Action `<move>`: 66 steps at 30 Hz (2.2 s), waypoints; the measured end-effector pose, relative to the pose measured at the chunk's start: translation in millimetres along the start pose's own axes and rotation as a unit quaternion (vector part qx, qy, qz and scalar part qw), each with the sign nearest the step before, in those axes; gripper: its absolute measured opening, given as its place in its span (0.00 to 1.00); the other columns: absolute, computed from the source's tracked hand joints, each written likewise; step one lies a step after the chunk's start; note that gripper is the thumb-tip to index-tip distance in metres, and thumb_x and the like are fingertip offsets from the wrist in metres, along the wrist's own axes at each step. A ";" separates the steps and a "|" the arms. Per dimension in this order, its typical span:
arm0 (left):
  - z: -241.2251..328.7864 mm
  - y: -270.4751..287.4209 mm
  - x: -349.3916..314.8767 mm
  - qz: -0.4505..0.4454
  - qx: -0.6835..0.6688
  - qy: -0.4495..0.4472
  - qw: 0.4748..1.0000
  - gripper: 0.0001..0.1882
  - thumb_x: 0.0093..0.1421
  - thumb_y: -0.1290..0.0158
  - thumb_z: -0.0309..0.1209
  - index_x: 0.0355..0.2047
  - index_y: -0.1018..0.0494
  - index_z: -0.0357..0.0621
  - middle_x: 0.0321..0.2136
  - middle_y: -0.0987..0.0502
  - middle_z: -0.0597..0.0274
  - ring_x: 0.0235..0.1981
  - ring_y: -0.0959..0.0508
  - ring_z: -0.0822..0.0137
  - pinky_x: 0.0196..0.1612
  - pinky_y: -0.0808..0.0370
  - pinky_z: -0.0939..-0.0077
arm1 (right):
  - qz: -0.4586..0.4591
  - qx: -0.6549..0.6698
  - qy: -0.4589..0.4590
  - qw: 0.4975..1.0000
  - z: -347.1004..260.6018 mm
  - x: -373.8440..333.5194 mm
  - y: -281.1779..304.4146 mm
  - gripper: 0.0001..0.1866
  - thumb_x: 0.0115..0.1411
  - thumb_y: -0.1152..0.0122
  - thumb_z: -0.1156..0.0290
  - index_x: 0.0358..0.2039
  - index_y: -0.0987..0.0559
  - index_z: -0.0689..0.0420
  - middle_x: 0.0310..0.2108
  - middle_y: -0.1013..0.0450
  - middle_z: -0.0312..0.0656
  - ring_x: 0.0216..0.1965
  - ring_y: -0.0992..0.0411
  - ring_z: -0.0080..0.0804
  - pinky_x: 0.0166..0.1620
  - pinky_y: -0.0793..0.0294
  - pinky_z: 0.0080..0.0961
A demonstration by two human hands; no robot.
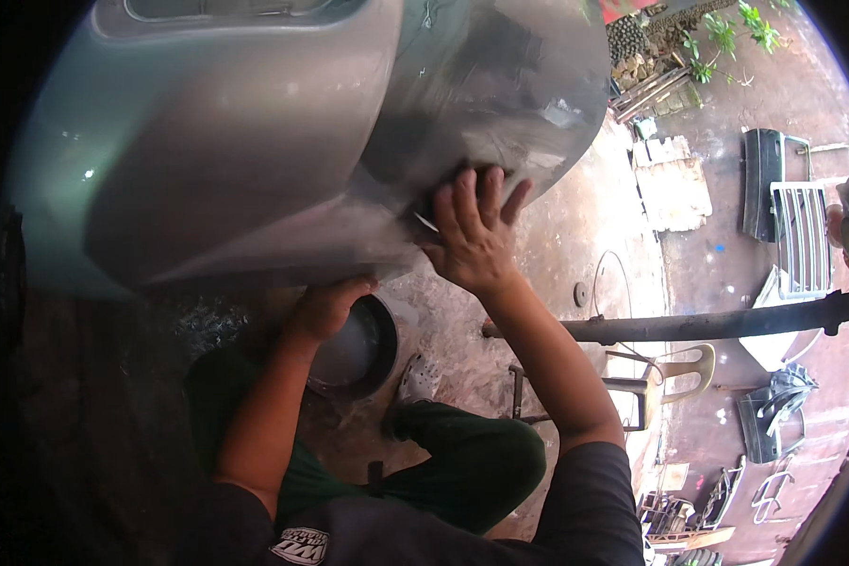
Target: Sanding a car bumper with a sanding block and water.
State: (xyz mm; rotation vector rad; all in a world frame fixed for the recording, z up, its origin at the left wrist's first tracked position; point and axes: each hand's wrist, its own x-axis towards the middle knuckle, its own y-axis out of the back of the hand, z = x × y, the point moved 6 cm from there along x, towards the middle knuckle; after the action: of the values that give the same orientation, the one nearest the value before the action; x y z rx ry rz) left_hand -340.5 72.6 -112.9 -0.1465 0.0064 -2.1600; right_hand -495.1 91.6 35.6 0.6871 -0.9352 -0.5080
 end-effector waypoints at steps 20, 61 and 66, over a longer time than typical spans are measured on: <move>-5.0 -3.4 3.5 0.031 -0.081 -0.023 0.996 0.09 0.59 0.45 0.25 0.38 0.20 0.36 0.39 0.18 0.54 0.43 0.20 0.63 0.49 0.27 0.69 | 0.050 0.024 0.026 0.998 -12.7 39.9 7.4 0.42 0.69 0.73 0.38 0.70 0.47 0.59 0.73 0.60 0.56 0.74 0.68 0.55 0.68 0.83 0.63; -29.6 -7.4 1.5 -0.019 -0.056 0.017 0.998 0.14 0.60 0.45 0.35 0.40 0.21 0.36 0.40 0.20 0.51 0.47 0.23 0.54 0.56 0.32 0.66 | 0.038 0.091 -0.247 0.964 16.0 161.1 44.8 0.40 0.67 0.59 0.48 0.70 0.48 0.66 0.72 0.56 0.59 0.74 0.60 0.54 0.71 0.70 0.52; -7.9 -0.2 1.7 0.000 -0.129 0.026 0.991 0.11 0.57 0.43 0.30 0.37 0.22 0.35 0.35 0.20 0.57 0.41 0.23 0.64 0.48 0.29 0.70 | 0.079 0.091 -0.230 0.966 46.7 102.2 46.0 0.37 0.68 0.58 0.48 0.68 0.43 0.61 0.72 0.55 0.55 0.73 0.56 0.52 0.72 0.67 0.51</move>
State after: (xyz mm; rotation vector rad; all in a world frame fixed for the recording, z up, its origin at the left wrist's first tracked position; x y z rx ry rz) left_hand -342.5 70.9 -120.5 -0.2379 0.3165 -2.1556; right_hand -478.8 40.6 144.5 0.6629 -1.4759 -0.4505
